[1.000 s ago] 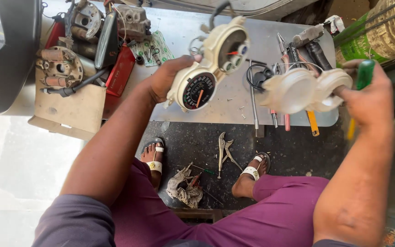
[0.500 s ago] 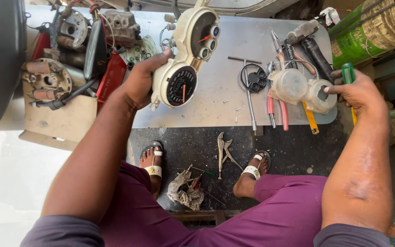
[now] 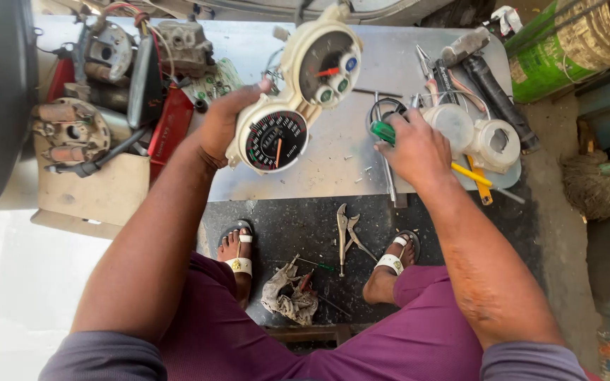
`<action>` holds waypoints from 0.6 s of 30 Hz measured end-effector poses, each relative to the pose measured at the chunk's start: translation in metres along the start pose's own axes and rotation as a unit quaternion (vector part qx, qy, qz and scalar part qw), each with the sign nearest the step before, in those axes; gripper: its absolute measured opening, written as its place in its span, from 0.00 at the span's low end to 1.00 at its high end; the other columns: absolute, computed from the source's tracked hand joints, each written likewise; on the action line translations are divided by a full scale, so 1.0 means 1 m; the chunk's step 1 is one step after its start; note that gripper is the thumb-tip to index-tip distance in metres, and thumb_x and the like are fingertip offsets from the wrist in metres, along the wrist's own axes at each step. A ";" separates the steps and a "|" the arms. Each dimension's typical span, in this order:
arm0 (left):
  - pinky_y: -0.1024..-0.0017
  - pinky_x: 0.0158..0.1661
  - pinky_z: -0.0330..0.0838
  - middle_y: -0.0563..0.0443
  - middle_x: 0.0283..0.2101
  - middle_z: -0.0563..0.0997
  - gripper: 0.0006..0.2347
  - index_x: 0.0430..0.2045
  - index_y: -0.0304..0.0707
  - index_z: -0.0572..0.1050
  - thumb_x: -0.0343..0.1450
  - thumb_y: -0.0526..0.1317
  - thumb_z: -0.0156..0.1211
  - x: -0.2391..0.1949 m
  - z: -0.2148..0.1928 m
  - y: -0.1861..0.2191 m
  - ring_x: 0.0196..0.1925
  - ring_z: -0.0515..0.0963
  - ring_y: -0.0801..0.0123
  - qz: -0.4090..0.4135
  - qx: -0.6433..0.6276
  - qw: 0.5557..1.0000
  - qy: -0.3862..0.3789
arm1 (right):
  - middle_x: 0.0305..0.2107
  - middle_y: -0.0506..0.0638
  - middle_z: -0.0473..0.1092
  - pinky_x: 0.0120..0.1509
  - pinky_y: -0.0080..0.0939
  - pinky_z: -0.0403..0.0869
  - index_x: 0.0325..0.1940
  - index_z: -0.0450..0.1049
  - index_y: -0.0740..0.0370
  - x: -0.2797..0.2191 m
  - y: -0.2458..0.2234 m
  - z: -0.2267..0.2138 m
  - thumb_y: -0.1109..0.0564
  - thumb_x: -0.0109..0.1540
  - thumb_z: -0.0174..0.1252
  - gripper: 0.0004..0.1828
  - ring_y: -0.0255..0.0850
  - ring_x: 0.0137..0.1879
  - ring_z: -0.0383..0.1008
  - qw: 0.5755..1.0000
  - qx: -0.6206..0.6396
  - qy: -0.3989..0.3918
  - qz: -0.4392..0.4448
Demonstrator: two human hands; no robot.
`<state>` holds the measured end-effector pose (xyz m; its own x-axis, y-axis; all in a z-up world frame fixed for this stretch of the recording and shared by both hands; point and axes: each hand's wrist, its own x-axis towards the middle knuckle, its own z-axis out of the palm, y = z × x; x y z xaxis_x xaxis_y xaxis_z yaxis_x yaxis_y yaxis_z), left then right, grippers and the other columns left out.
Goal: The person sits at a workbench and uses a screwdriver to unscrew and pry open a motorcycle instrument cluster, separating the speedometer dial and bezel from its housing. They remove small screws, lift off the clear lens cover, and work on the gauge face with their hands.
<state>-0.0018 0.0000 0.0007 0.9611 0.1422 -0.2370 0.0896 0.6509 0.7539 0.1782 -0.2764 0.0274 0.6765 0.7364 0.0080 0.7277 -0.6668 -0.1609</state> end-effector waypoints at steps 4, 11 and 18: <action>0.72 0.33 0.83 0.37 0.34 0.85 0.22 0.45 0.22 0.76 0.73 0.50 0.56 -0.004 -0.007 -0.006 0.30 0.86 0.65 -0.016 -0.011 1.000 -0.006 | 0.44 0.56 0.72 0.51 0.64 0.74 0.50 0.77 0.53 0.008 0.015 0.024 0.49 0.58 0.68 0.18 0.63 0.49 0.76 1.000 -0.016 -0.003 0.002; 0.73 0.31 0.81 0.38 0.31 0.84 0.22 0.42 0.20 0.78 0.74 0.50 0.58 -0.010 -0.005 -0.007 0.27 0.85 0.66 -0.045 0.020 0.999 -0.011 | 0.39 0.56 0.73 0.49 0.64 0.74 0.46 0.75 0.57 0.006 0.013 0.027 0.48 0.59 0.68 0.17 0.62 0.47 0.76 0.999 -0.036 0.017 0.016; 0.73 0.30 0.82 0.37 0.30 0.84 0.23 0.42 0.19 0.77 0.75 0.51 0.56 -0.008 -0.004 -0.004 0.27 0.86 0.66 -0.063 0.001 0.998 -0.028 | 0.41 0.53 0.77 0.49 0.43 0.79 0.51 0.77 0.61 -0.010 0.052 -0.032 0.59 0.70 0.63 0.07 0.42 0.44 0.81 0.929 0.082 0.336 -0.130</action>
<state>-0.0113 -0.0005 -0.0032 0.9552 0.0175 -0.2955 0.2110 0.6599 0.7211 0.2126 -0.3223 0.0510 0.4380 0.5958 0.6731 0.8869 -0.4087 -0.2154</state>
